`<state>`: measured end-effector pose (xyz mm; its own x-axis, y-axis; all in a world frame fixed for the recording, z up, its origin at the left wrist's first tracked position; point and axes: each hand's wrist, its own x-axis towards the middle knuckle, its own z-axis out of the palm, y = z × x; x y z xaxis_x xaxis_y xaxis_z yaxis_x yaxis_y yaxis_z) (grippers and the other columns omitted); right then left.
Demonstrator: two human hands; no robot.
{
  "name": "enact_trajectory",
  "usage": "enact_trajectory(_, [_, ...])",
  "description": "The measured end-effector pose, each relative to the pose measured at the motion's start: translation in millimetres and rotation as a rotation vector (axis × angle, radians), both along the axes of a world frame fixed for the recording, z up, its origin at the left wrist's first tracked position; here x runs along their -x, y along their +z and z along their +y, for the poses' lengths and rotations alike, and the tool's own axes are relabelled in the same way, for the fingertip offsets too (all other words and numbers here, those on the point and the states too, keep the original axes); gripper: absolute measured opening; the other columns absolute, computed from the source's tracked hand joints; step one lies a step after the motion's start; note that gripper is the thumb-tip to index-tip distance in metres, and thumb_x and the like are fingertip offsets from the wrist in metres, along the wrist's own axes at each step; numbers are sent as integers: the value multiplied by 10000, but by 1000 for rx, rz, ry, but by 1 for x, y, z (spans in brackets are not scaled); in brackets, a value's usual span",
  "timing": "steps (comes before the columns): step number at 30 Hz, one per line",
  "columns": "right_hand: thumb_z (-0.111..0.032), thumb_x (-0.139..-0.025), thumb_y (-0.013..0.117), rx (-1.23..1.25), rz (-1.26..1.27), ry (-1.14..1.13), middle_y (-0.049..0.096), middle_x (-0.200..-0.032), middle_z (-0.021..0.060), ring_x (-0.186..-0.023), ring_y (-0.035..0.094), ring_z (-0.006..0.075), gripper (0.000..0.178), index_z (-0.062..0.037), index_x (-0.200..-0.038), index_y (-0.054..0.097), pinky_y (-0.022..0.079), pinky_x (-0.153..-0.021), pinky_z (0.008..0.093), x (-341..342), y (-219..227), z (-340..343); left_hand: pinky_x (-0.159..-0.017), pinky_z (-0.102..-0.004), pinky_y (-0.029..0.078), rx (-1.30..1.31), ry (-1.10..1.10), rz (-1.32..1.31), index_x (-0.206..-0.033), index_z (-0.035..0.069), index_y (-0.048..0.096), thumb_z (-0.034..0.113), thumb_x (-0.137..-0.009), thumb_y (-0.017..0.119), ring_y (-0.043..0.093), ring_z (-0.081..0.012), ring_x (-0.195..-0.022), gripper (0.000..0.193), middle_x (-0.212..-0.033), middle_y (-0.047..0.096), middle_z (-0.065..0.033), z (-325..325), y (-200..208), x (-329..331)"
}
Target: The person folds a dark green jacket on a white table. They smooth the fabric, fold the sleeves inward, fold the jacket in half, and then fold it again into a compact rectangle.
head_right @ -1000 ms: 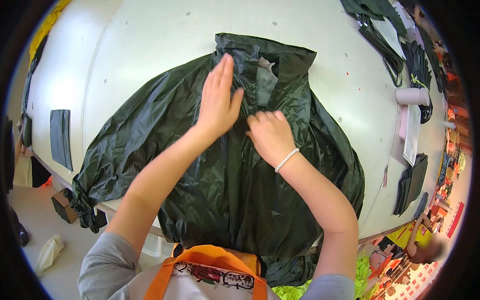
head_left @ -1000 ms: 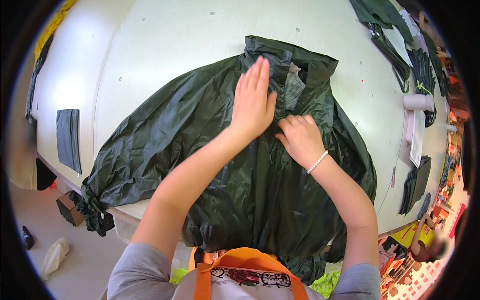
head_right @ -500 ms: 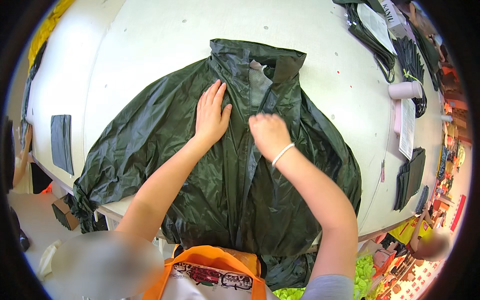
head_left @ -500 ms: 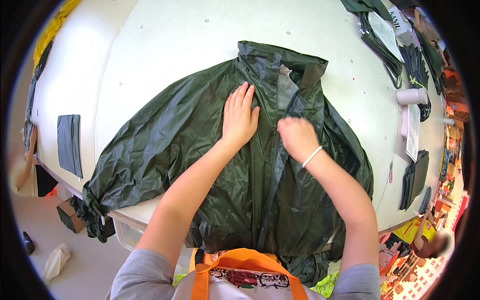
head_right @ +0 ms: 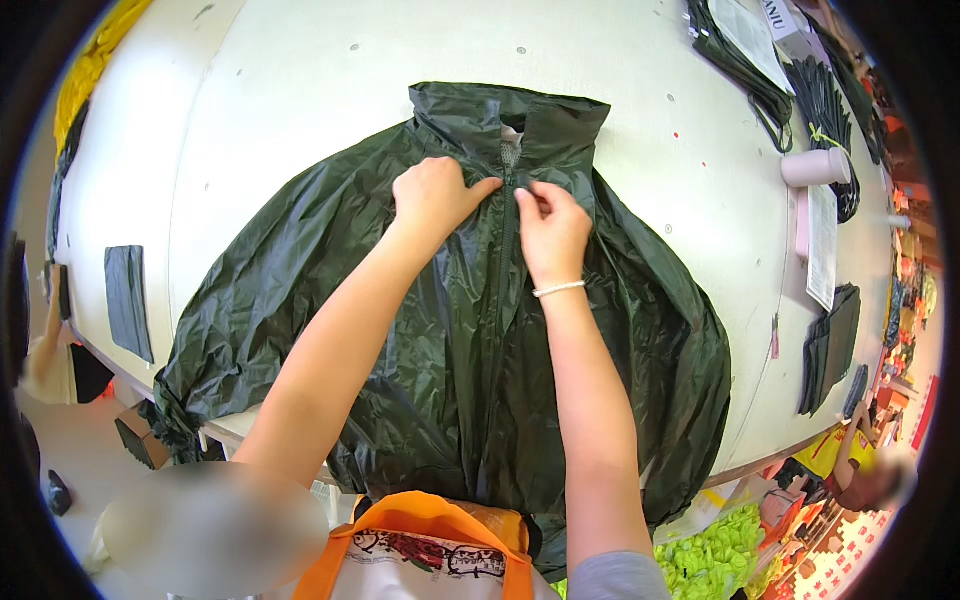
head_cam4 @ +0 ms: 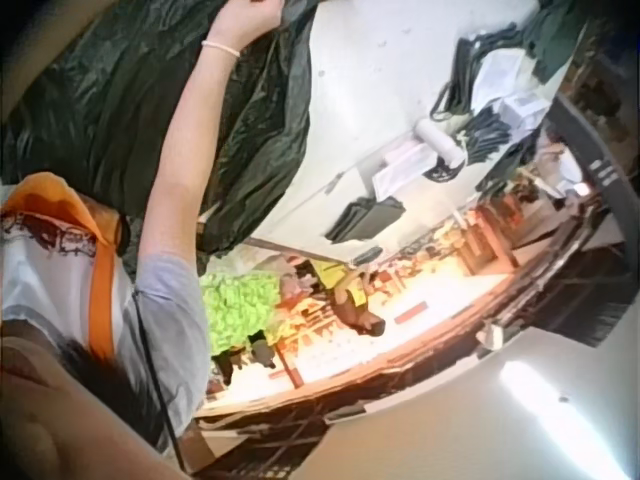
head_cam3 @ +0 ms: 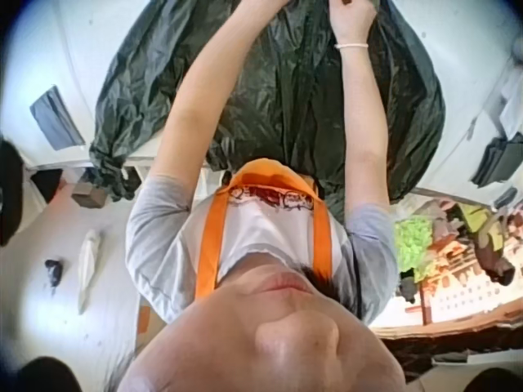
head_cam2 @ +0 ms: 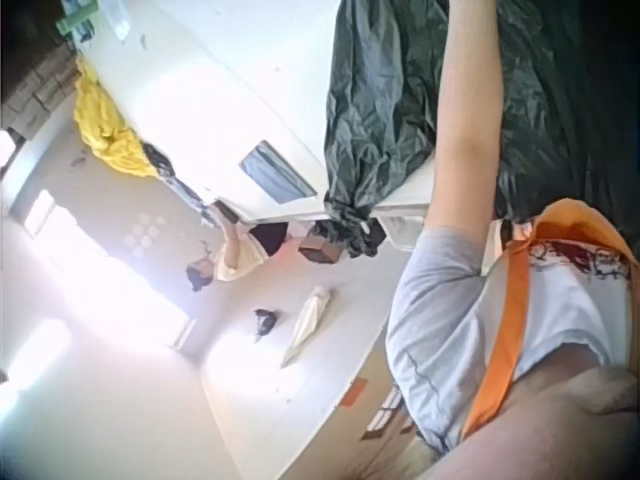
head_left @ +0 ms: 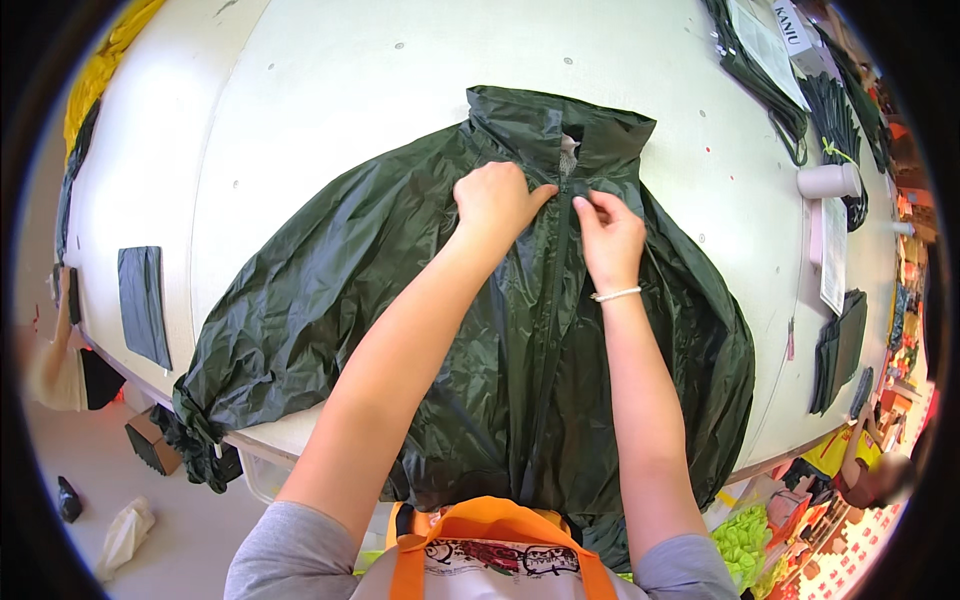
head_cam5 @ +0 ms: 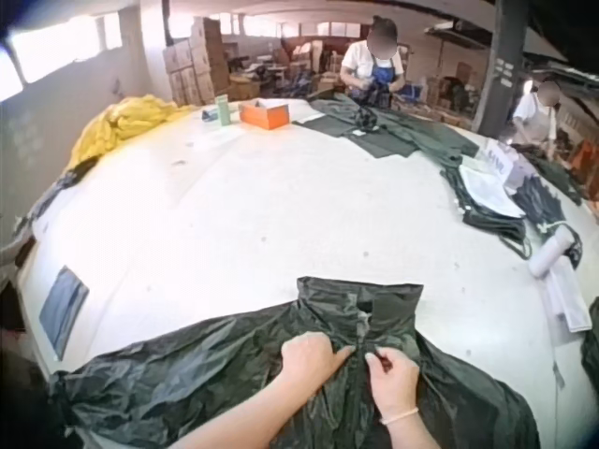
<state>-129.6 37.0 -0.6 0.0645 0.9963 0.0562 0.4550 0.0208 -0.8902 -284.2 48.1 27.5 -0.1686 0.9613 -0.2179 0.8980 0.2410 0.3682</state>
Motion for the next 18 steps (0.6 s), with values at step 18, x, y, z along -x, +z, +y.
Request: enact_trajectory(18, [-87,-790,690,72,191,-43,699,-753,134,-658,670,143,162,46,-882,685,510,-632,258,12,-31,-3,-643,-395,531,46,-146,-9,-759,-28,674,351,-794,637,667,-332,-726,382,-779,666,-212,19,-31,-13])
